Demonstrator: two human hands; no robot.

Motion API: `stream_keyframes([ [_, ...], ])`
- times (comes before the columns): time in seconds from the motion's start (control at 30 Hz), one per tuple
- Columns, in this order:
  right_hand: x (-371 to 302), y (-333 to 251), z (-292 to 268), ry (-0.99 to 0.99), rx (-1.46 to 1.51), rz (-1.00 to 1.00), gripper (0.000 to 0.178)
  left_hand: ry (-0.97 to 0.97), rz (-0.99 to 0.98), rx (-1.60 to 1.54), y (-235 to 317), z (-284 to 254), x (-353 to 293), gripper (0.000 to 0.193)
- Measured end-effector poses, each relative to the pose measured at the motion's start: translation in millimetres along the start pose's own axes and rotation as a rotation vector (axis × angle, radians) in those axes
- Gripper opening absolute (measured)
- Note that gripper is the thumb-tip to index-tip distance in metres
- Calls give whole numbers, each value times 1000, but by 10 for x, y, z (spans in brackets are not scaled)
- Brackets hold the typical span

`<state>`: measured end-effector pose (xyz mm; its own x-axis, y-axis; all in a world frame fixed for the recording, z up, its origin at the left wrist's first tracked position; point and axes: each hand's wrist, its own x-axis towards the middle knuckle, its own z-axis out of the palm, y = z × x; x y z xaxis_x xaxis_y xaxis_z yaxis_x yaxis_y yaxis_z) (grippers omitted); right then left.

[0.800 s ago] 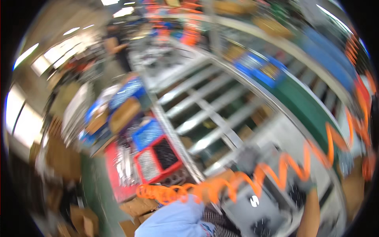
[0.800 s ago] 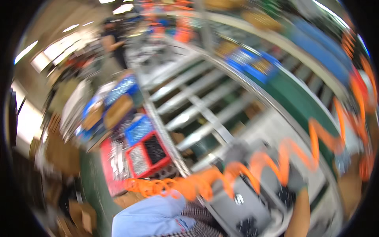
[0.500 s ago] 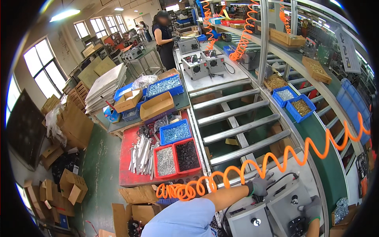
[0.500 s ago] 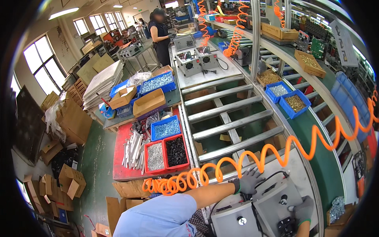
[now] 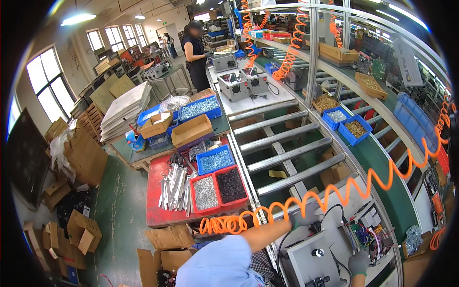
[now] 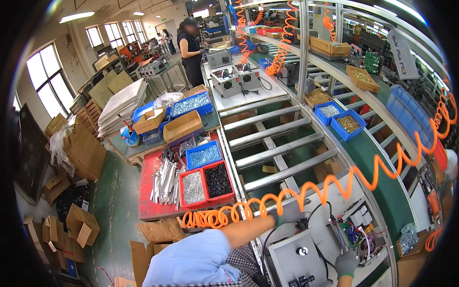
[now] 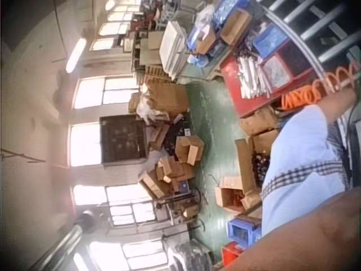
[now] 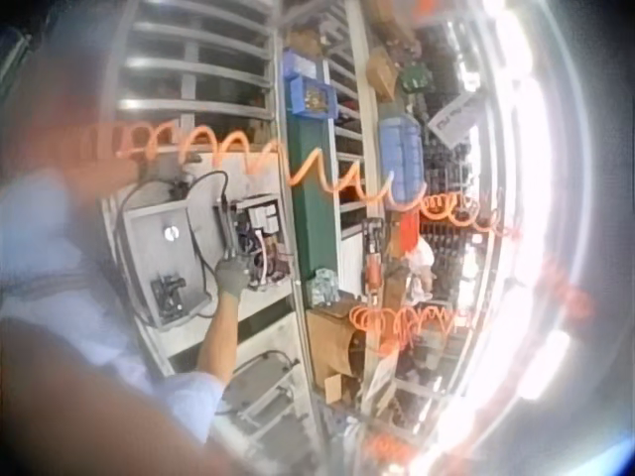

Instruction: The person assembles and wires components inside an electronic chassis by hand, installing circuit boards, connectors, and a power supply unit, then securing them with a screwdriver and connecting wires.

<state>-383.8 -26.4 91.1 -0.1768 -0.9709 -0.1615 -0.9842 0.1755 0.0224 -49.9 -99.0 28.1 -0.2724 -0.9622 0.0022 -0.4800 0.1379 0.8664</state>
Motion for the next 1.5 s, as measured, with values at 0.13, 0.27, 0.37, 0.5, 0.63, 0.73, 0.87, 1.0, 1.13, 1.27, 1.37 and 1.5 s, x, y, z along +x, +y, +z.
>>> stream_keyframes([
  [0.13, -641, -506, -485, -451, 107, -256, 68, 213, -106, -272, -228, 16, -1065, 54],
  [0.27, -678, -911, -286, -231, -23, -387, 70, 123, -429, -208, -218, 198, -1575, 49],
  [0.37, -281, -711, -283, -774, 384, -388, 72, -1, -429, -297, -187, 66, -1536, 51],
  [0.5, -337, -671, -382, -709, 359, -364, 74, -265, -313, -255, -299, -60, -1360, 42],
  [0.63, -559, -724, -936, -436, 18, -425, 69, -221, -19, 41, -281, -84, -1092, 24],
  [0.73, -1048, -796, -976, -193, -66, -533, 48, -85, 70, 57, -570, 175, -710, 23],
  [0.87, -1636, -567, -986, 194, 83, -643, 19, 357, 396, -124, 65, 397, -298, 20],
  [1.0, -2161, -467, -626, 215, 133, -436, 7, 490, 554, -313, 272, 622, -211, 26],
  [1.13, -2400, -464, -231, 206, 174, -491, 16, 93, 364, -290, -222, 733, -562, 18],
  [1.27, -2291, -439, -237, 333, 277, -391, 18, 38, 456, -272, -404, 628, -624, 12],
  [1.37, -2314, -401, -249, 412, 354, -301, 19, 89, 535, -203, -246, 502, -527, 9],
  [1.5, -2435, -261, -249, 498, 446, -179, 21, -103, 253, -136, -329, 308, -445, 18],
])
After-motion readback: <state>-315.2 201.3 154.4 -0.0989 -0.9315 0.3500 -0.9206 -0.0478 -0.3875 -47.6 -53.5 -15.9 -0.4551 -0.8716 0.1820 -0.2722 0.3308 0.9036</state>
